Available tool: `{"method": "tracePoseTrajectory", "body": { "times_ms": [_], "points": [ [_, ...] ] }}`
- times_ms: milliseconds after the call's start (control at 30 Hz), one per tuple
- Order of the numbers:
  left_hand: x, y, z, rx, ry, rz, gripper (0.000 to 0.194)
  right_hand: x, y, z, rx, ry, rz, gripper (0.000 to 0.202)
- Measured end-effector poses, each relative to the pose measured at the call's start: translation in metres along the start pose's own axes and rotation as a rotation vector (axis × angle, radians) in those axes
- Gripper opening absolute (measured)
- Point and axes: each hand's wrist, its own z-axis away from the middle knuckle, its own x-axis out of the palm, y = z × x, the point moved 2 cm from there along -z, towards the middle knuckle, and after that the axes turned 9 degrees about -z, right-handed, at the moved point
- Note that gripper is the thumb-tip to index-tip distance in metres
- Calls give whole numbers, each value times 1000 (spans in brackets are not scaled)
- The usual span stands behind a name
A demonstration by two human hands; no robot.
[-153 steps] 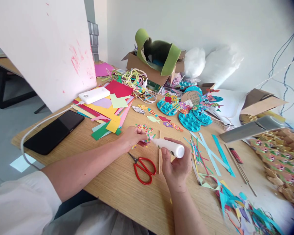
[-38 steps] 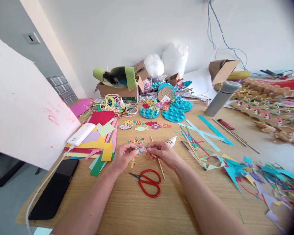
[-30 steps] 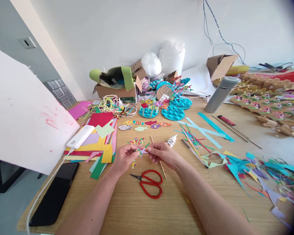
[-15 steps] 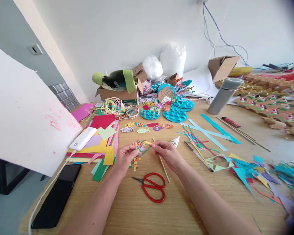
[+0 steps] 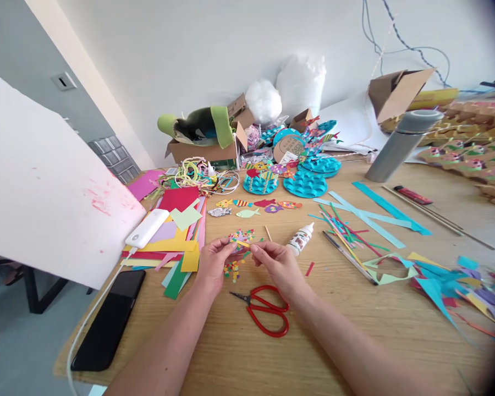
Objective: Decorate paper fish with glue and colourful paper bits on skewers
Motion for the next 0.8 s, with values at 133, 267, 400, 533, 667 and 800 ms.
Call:
{"method": "tracePoseTrajectory", "body": {
  "times_ms": [133,267,400,533,667,800],
  "points": [
    [3,-2,1,-14,-2,10,31,1,2,0,-18,50,-17,42],
    [5,-2,4,-27,-9,17,34,0,4,0,-20,96,19,44],
    [6,-1,6,-45,-10,30,33,-1,5,0,-1,112,44,47],
    [8,-3,7,-49,-13,30,31,-2,7,1,5,121,32,43],
    [9,-5,7,-52,-15,24,32,-3,8,1,14,127,47,41],
    [9,-5,7,-61,-11,25,34,-3,10,1,23,128,47,40]
  ]
}}
